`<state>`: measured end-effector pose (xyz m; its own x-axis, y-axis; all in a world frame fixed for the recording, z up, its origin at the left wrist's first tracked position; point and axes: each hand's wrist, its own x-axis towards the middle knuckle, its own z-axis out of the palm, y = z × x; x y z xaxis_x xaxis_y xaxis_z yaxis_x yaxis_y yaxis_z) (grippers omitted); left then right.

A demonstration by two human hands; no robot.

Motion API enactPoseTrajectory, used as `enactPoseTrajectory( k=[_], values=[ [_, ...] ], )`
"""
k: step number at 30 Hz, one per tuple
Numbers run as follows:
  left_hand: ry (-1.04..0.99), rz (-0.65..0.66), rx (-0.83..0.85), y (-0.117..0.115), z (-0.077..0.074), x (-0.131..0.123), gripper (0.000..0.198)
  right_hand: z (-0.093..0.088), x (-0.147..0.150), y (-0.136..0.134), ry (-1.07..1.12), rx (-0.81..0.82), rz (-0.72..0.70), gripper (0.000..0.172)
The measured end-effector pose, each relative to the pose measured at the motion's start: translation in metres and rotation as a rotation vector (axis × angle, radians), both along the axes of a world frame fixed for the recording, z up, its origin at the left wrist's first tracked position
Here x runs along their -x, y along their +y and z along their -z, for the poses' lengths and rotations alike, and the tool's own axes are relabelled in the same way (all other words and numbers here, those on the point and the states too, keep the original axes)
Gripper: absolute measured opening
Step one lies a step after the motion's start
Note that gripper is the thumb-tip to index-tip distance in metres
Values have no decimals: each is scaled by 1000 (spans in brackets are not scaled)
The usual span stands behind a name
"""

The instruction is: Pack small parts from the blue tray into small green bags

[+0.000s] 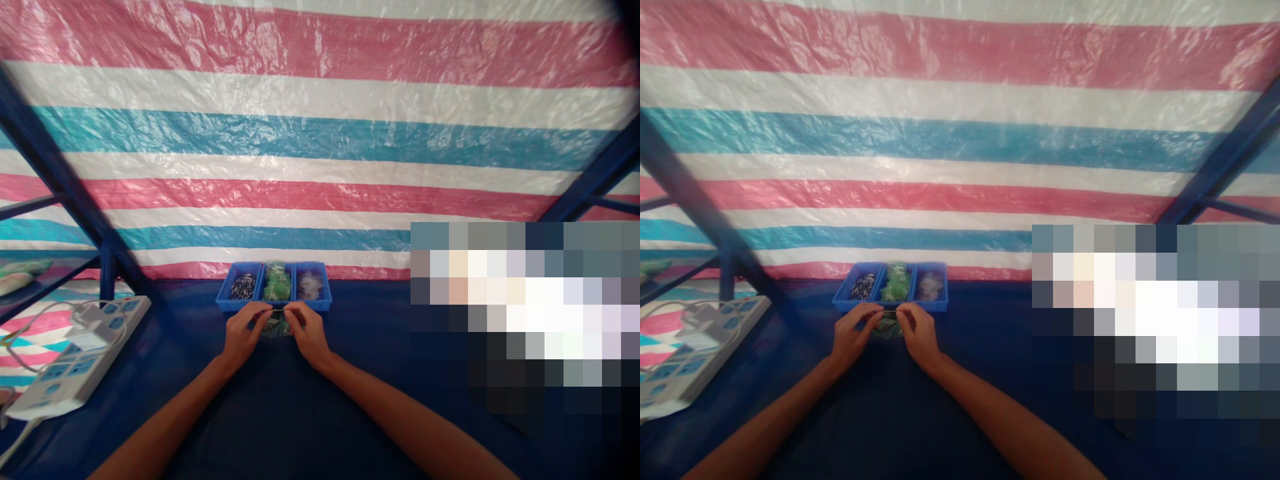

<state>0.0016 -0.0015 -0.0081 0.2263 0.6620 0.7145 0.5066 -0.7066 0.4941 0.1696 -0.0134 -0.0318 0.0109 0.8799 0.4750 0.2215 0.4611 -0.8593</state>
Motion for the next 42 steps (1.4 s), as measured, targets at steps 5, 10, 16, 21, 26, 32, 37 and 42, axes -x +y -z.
enactPoseTrajectory(
  k=[5,10,16,21,26,32,37,42],
  values=[
    [20,-32,22,0,2,0,14,0,1,1,7,-23,-5,18],
    [11,-41,20,0,2,0,13,0,1,2,-10,-29,3,16],
    [5,-39,11,-2,1,0,12,0,0,1,-23,-26,-16,18],
    [15,-60,58,-1,-1,-1,18,-1,0,0,-17,-18,7,22],
    [43,-22,56,0,-4,-1,17,-1,0,0,-23,-2,-1,22],
    [38,-22,16,-3,-4,-2,16,0,0,1,-43,-25,-30,22],
    [3,-43,114,-7,-4,0,19,0,-1,1,-64,-45,-16,24],
    [-13,-66,146,-6,-2,0,19,-1,-1,1,-57,-37,-7,27]
  ],
)
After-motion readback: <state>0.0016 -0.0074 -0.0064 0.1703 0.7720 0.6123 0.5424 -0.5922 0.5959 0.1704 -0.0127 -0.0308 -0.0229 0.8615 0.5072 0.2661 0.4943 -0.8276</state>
